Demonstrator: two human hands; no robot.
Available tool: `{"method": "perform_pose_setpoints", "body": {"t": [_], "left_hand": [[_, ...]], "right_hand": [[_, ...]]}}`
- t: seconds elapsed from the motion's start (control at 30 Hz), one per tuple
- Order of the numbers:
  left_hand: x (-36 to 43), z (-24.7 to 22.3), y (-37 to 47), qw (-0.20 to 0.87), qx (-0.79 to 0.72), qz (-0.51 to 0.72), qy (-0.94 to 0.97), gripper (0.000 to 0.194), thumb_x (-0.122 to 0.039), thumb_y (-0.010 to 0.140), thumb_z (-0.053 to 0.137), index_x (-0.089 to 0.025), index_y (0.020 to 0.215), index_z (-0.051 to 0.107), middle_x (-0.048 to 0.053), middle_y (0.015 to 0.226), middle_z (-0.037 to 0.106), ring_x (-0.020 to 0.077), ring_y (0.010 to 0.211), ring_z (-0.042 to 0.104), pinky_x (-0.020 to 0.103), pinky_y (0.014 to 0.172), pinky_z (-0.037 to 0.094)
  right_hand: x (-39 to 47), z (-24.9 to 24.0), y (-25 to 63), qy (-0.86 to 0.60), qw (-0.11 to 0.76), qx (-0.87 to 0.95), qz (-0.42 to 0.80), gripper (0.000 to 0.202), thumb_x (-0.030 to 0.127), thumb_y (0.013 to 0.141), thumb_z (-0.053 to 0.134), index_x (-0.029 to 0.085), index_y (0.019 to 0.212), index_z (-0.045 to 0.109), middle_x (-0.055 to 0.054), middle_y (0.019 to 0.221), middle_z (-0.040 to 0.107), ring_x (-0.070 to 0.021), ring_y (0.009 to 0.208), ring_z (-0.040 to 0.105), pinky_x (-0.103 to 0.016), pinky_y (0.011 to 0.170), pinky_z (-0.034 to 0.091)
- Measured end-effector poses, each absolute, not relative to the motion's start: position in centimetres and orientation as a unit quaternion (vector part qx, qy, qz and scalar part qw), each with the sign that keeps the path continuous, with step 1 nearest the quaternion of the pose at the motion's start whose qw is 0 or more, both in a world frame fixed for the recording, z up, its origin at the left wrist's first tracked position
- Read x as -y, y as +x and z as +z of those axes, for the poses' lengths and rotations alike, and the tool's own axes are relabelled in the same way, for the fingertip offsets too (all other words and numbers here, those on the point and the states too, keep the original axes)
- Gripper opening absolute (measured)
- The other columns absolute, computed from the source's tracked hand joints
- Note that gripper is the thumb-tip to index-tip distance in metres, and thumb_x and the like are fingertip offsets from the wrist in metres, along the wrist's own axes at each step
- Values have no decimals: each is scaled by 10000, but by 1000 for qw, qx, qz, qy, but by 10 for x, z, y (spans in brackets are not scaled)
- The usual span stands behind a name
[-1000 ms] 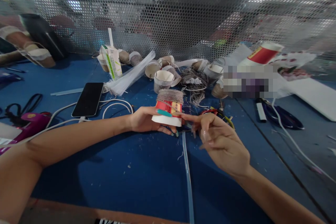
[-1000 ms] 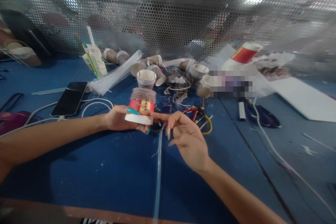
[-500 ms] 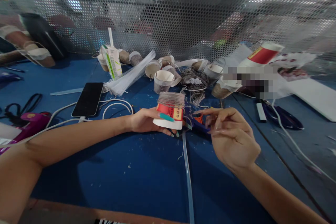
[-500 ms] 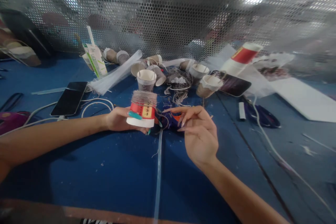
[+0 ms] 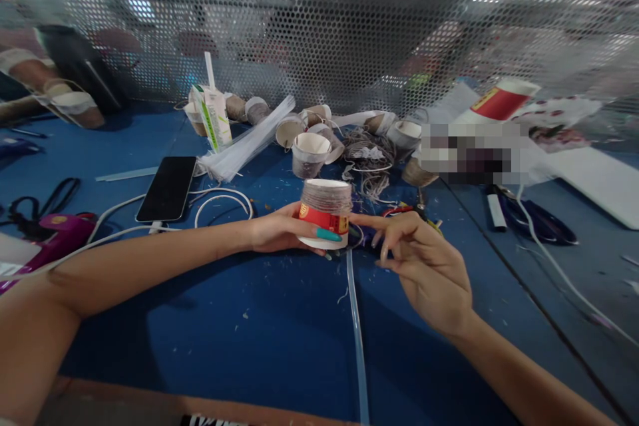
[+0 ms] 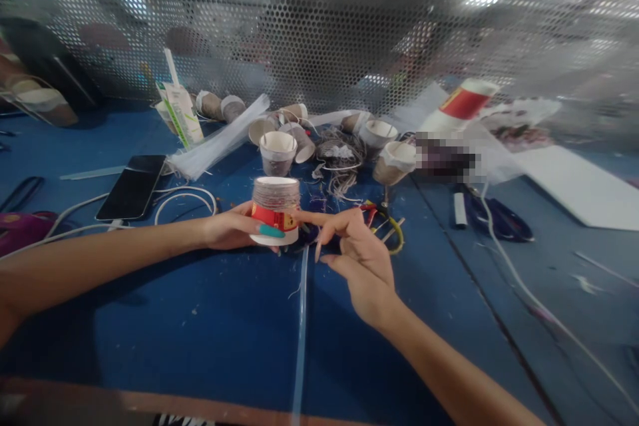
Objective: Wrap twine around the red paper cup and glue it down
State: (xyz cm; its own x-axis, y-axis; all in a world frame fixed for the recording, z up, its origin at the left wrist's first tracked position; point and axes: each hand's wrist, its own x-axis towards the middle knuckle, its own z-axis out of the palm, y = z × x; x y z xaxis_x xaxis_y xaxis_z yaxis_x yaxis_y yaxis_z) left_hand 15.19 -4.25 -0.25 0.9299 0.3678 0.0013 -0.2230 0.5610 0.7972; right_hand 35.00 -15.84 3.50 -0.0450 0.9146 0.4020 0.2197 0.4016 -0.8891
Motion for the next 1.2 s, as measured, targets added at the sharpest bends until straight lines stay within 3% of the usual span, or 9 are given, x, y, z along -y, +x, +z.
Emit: {"method": "perform_pose_setpoints", "body": {"t": [0.17, 0.33, 0.43, 0.53, 0.73, 0.9, 1.03, 1.2], "left_hand": [[44, -1, 154, 881, -108, 181, 424, 517, -269, 608, 878, -143, 1066, 673, 86, 959, 725, 200, 864, 674, 360, 819, 507], [45, 3, 154, 881, -132, 181, 418, 522, -210, 606, 880, -146, 1074, 658, 69, 956, 722, 184, 866, 682, 357, 853, 505], [46, 5, 154, 881, -138, 183, 414, 520, -203, 598, 884, -146, 1063, 657, 63, 959, 721, 181, 869, 684, 355, 861, 504], [47, 7, 154, 880, -144, 184, 413, 528, -194, 590, 886, -142, 1062, 656, 59, 945, 719, 180, 856, 681, 369, 873, 501], [47, 5, 155, 880, -141, 188, 413, 516, -169, 592, 879, -148, 1056, 656, 59, 957, 724, 176, 854, 687, 371, 884, 508], [44, 1, 153, 882, -117, 186, 416, 547, -206, 571, 897, -143, 1066, 671, 67, 936, 732, 179, 843, 693, 354, 856, 523], [44, 3, 152, 875, -106, 177, 437, 569, -213, 552, 907, -152, 1070, 679, 73, 942, 732, 182, 869, 691, 336, 833, 532], [46, 7, 152, 845, -105, 188, 489, 511, -236, 540, 911, -147, 995, 696, 67, 960, 727, 164, 886, 680, 326, 883, 525]], "right_hand": [[160, 37, 350, -448, 523, 663, 293, 165, 97, 760, 552, 256, 716, 540, -44, 947, 740, -284, 967, 689, -460, 826, 525], [162, 38, 348, -470, 439, 702, 306, 228, 45, 767, 532, 264, 816, 574, -43, 1128, 716, -291, 1174, 632, -509, 966, 496], [161, 36, 348, -461, 457, 687, 327, 252, 26, 778, 530, 265, 853, 557, -36, 1201, 706, -278, 1240, 600, -506, 1009, 479], [160, 33, 350, -439, 484, 682, 329, 239, 26, 797, 532, 260, 830, 570, -31, 1141, 718, -251, 1188, 628, -452, 1013, 481], [160, 32, 351, -433, 468, 687, 348, 302, 23, 802, 548, 291, 925, 611, -15, 1231, 671, -229, 1251, 579, -420, 1046, 454], [158, 31, 351, -443, 473, 693, 315, 251, 44, 802, 559, 283, 841, 621, -25, 1047, 688, -218, 1087, 613, -388, 955, 481], [159, 34, 349, -437, 462, 689, 349, 217, 59, 806, 558, 265, 832, 623, -36, 949, 619, -233, 1072, 645, -399, 948, 503], [162, 35, 346, -433, 440, 703, 353, 232, 65, 779, 582, 276, 855, 643, -35, 980, 656, -237, 1082, 629, -419, 973, 495]]}}
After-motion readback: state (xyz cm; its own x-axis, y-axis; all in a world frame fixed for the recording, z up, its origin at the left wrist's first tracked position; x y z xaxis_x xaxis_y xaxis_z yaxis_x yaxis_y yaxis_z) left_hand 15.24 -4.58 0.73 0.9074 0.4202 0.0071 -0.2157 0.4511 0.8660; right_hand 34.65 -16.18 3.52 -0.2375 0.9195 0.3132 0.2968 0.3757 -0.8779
